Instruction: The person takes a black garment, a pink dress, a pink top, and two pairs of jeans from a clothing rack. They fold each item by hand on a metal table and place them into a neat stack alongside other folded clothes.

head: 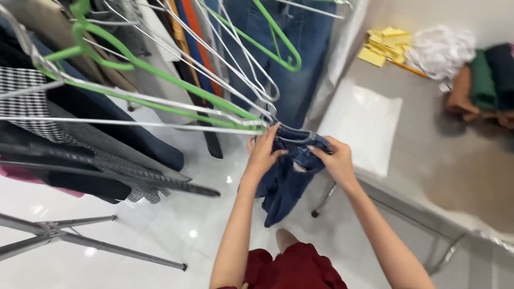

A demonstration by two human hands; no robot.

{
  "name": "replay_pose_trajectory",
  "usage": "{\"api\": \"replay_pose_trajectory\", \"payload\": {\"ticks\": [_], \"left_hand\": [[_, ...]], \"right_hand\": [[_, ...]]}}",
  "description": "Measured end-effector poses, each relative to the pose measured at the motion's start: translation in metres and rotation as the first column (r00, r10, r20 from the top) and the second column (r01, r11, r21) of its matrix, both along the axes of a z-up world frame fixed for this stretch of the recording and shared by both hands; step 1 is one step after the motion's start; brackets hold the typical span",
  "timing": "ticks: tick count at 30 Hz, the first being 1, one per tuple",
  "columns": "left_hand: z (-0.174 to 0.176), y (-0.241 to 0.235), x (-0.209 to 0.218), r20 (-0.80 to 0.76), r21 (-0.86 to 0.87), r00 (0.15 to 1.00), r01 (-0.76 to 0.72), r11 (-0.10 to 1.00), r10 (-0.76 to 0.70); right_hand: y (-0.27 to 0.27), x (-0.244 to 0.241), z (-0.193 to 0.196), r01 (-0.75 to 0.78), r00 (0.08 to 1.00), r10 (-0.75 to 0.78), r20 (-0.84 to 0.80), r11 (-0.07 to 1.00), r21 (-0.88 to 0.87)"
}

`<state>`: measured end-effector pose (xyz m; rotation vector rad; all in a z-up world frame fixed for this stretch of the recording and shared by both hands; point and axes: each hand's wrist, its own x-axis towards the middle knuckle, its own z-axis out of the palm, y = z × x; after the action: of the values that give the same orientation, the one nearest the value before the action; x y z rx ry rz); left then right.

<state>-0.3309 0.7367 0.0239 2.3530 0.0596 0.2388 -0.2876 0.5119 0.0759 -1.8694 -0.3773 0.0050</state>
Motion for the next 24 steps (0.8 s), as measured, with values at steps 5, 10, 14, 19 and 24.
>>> {"api": "replay_pose_trajectory", "payload": {"ticks": [5, 10, 14, 19, 24], "left_hand": [[0.048, -0.041, -0.055, 0.044, -0.037, 0.97, 0.239, 0.97, -0.237], [0.034, -0.104, -0.075, -0.029, 0.204, 0.888, 0.455, 0.867, -0.459], [0.033, -0.141, -0.096, -0.127, 0.165, 0.886, 0.462, 0.872, -0.446], [0.025, -0.235, -0.103, -0.321, 0.227, 0.8, 0.584, 0.779, -0.506], [0.012, -0.31, -0.105, 0.011, 0.414, 0.855, 0.468, 0.781, -0.518]], "right_hand": [[-0.077, -0.096, 0.066, -0.052, 0.998, 0.051, -0.049, 0.999, -0.011], [-0.176, -0.149, 0.094, -0.014, 1.0, 0.014, -0.028, 1.0, 0.0], [-0.267, -0.182, 0.103, 0.179, 0.98, -0.177, 0.095, 0.984, -0.014], [-0.375, -0.234, 0.109, 0.349, 0.931, -0.351, 0.104, 0.936, 0.031], [-0.473, -0.292, 0.104, 0.512, 0.85, -0.517, 0.103, 0.856, 0.071]]}}
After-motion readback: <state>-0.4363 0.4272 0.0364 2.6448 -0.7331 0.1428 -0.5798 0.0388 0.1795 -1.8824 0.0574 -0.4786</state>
